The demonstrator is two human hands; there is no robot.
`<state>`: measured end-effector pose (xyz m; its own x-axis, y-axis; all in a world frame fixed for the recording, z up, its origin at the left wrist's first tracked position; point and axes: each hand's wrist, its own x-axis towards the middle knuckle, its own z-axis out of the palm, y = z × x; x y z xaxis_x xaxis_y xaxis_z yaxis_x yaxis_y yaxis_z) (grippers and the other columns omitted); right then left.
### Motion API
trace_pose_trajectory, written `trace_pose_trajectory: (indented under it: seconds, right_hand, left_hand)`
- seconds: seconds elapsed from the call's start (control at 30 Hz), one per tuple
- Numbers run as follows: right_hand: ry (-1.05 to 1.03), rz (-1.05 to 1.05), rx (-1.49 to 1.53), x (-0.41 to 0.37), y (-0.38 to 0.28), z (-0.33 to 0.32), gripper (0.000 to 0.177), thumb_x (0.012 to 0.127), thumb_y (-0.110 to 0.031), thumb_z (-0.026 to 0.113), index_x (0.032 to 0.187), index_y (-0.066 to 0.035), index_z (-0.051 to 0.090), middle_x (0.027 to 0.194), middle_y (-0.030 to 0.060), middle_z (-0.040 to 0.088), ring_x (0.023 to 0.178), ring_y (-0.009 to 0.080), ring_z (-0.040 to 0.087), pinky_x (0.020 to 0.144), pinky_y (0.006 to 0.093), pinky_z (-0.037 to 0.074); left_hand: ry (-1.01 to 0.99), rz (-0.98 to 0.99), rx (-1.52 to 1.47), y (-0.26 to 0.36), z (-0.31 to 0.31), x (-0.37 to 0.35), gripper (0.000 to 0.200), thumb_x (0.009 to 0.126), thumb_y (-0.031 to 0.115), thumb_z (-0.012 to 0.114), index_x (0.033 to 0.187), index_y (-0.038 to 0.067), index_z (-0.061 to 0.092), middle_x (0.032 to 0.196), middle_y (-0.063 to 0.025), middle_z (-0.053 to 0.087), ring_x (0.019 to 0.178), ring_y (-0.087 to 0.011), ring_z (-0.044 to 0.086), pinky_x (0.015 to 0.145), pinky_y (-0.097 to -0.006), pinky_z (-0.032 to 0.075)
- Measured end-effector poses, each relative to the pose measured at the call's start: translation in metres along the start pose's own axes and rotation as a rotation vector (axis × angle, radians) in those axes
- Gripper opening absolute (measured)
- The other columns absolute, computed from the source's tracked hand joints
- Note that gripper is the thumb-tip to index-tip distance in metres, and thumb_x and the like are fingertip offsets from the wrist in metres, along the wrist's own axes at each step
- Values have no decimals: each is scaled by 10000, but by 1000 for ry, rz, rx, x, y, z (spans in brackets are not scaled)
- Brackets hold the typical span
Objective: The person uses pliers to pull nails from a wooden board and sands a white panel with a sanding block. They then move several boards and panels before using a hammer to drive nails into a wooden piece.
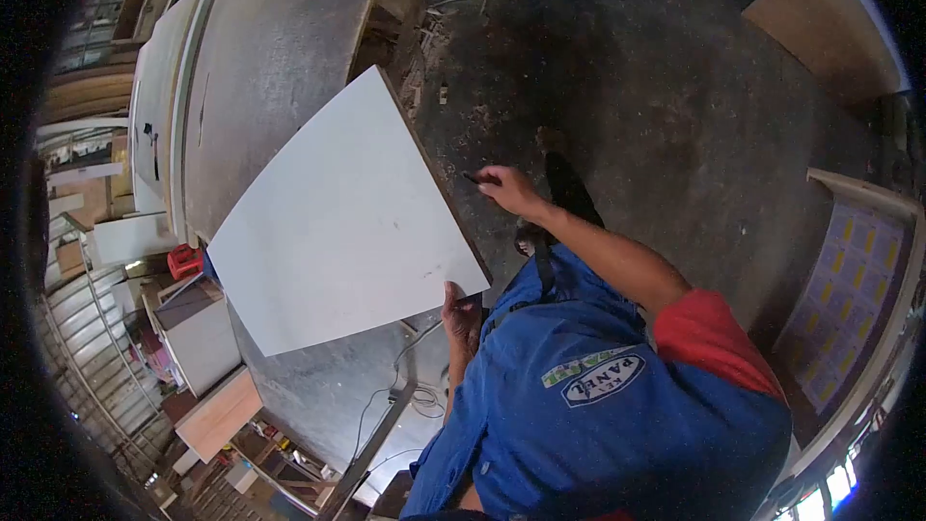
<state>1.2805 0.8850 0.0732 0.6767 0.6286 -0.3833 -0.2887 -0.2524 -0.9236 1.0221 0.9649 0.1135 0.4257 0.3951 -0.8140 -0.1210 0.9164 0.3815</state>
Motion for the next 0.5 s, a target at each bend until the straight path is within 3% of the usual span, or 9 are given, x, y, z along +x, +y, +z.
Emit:
trace_pose_trajectory:
  seconds: [0.07, 0.17, 0.23, 0.33, 0.43, 0.5]
  right_hand:
    - [80, -73, 210, 28, 8, 14, 192, 861, -102, 612, 1022, -2, 638, 839, 60, 668, 744, 133, 609, 662, 298, 479]
    - [188, -132, 188, 64, -7, 27, 196, 862, -90, 600, 1036, -4, 629, 839, 67, 669, 751, 135, 608, 651, 307, 472]
    - [169, -62, 231, 93, -30, 27, 201, 865, -114, 593, 1035, -12, 629, 850, 85, 675, 775, 158, 622, 674, 319, 476]
    - [316, -207, 137, 145, -42, 37, 204, 847, -93, 600, 1033, -18, 638, 820, 68, 664, 719, 125, 593, 640, 295, 464]
    - [285, -280, 130, 193, -50, 45, 217, 849, -102, 576, 1040, -22, 642, 843, 101, 672, 710, 161, 607, 657, 323, 478]
    - [256, -319, 152, 211, -57, 48, 253, 843, -104, 544, 1066, -23, 633, 893, 147, 678, 814, 245, 652, 713, 363, 496]
  left_hand:
    - [34, 37, 10, -1, -1, 3, 419, 905, 274, 633, 1237, 41, 525, 1232, -82, 572, 1168, -238, 519, 1046, -428, 385]
    - [-2, 56, 47, 2, 3, -8, 432, 907, 286, 628, 1249, 47, 518, 1247, -84, 568, 1186, -241, 510, 1048, -434, 378]
    - [23, 45, 60, 4, 5, -12, 445, 909, 295, 624, 1260, 47, 509, 1260, -84, 561, 1196, -243, 504, 1053, -435, 371]
    - [54, 23, 82, 7, 3, -16, 477, 912, 309, 615, 1288, 47, 485, 1289, -85, 542, 1220, -248, 486, 1062, -437, 358]
    - [89, 23, 104, 8, 15, -23, 507, 914, 318, 608, 1312, 44, 457, 1315, -85, 520, 1244, -252, 464, 1067, -442, 350]
    - [123, 29, 111, 9, 23, -28, 520, 914, 322, 607, 1320, 42, 445, 1323, -85, 511, 1254, -254, 454, 1068, -445, 347]
